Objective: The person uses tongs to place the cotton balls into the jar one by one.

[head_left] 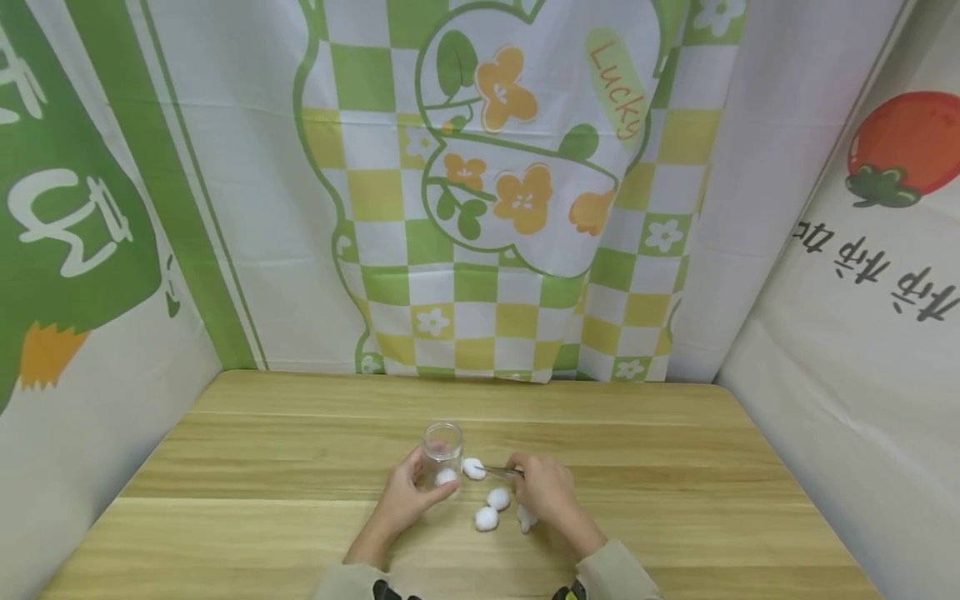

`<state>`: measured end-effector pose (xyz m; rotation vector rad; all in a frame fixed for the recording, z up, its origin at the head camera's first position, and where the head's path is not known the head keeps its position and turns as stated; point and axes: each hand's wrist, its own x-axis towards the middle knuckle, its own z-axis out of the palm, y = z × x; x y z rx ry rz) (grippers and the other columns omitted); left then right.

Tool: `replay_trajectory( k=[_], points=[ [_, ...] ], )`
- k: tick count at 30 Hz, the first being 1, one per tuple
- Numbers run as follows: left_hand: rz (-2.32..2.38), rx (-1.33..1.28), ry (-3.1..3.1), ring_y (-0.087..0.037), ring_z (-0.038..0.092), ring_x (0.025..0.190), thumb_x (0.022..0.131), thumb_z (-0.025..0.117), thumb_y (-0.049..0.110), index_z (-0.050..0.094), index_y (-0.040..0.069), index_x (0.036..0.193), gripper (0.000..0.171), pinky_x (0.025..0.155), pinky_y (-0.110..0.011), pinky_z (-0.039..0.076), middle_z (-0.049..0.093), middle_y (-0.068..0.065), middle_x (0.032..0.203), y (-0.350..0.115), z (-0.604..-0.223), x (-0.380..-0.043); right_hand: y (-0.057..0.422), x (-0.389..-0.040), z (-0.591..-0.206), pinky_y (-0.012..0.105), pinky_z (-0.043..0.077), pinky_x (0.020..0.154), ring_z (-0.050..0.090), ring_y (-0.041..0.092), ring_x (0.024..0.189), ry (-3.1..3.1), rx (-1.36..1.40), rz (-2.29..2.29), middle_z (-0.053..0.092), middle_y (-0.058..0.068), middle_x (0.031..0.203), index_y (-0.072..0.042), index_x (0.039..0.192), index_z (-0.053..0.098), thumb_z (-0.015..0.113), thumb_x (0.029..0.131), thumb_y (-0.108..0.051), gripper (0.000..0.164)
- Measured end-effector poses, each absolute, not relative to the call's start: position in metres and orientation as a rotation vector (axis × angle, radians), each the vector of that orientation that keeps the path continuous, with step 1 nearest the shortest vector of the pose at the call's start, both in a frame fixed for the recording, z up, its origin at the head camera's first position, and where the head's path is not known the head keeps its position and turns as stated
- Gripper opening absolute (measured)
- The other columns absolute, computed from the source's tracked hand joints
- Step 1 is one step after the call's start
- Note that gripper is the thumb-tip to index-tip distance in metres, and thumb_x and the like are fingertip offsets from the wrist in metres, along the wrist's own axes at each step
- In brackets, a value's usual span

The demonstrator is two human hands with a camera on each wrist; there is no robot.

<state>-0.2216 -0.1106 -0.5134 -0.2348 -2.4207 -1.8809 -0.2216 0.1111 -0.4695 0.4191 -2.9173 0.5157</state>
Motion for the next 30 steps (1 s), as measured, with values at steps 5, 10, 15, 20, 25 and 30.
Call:
replay_trajectory(
  k=[5, 10, 15, 20, 25, 30],
  points=[
    [-1.878, -0.239, -2.428, -0.039, 0.053, 0.129, 0.078, 0.079, 0.017, 0.047, 0.003, 0.137, 0.068, 0.113, -0.057, 0.037, 0.059, -0.020, 0.134, -0.111, -0.514, -0.222, 0.112, -0.223, -0.470, 0.016, 0.020, 0.040, 0.032, 0.005, 0.048, -2.903, 0.428, 0.541, 0.056, -0.004, 0.061, -0.015, 0.093, 0.071, 0.069, 0.086, -0.014, 0.008],
    [-1.892, -0.241, -2.417, -0.039, 0.053, 0.129, 0.078, 0.079, 0.016, 0.049, 0.004, 0.136, 0.067, 0.114, -0.057, 0.037, 0.060, -0.020, 0.134, -0.111, -0.514, -0.222, 0.113, -0.223, -0.469, 0.014, 0.021, 0.040, 0.034, 0.005, 0.049, -2.890, 0.435, 0.581, 0.060, -0.002, 0.064, -0.014, 0.092, 0.071, 0.068, 0.087, -0.014, 0.007],
    [-1.906, -0.240, -2.407, -0.038, 0.053, 0.129, 0.078, 0.080, 0.015, 0.050, 0.006, 0.134, 0.065, 0.114, -0.057, 0.037, 0.061, -0.019, 0.133, -0.110, -0.514, -0.222, 0.113, -0.223, -0.466, 0.016, 0.023, 0.040, 0.036, 0.006, 0.050, -2.885, 0.412, 0.578, 0.062, -0.002, 0.065, -0.015, 0.093, 0.071, 0.067, 0.087, -0.015, 0.007],
    [-1.908, -0.261, -2.415, -0.039, 0.051, 0.131, 0.079, 0.079, 0.017, 0.048, 0.006, 0.136, 0.066, 0.115, -0.059, 0.034, 0.059, -0.018, 0.136, -0.111, -0.513, -0.222, 0.114, -0.222, -0.463, 0.017, 0.022, 0.040, 0.035, 0.006, 0.050, -2.891, 0.407, 0.571, 0.060, -0.002, 0.064, -0.015, 0.095, 0.071, 0.067, 0.087, -0.014, 0.009],
    [-1.916, -0.281, -2.413, -0.039, 0.050, 0.132, 0.079, 0.078, 0.017, 0.047, 0.006, 0.137, 0.067, 0.115, -0.060, 0.033, 0.058, -0.018, 0.137, -0.111, -0.513, -0.222, 0.114, -0.221, -0.461, 0.015, 0.022, 0.040, 0.035, 0.005, 0.048, -2.895, 0.418, 0.600, 0.059, -0.002, 0.063, -0.014, 0.096, 0.070, 0.066, 0.088, -0.011, 0.010],
    [-1.906, -0.272, -2.414, -0.039, 0.051, 0.131, 0.079, 0.079, 0.017, 0.048, 0.006, 0.137, 0.067, 0.115, -0.059, 0.034, 0.059, -0.018, 0.136, -0.111, -0.513, -0.222, 0.115, -0.220, -0.459, 0.016, 0.025, 0.040, 0.037, 0.004, 0.049, -2.823, 0.460, 0.646, 0.061, -0.001, 0.063, -0.011, 0.093, 0.070, 0.068, 0.085, -0.008, 0.009]
  ],
)
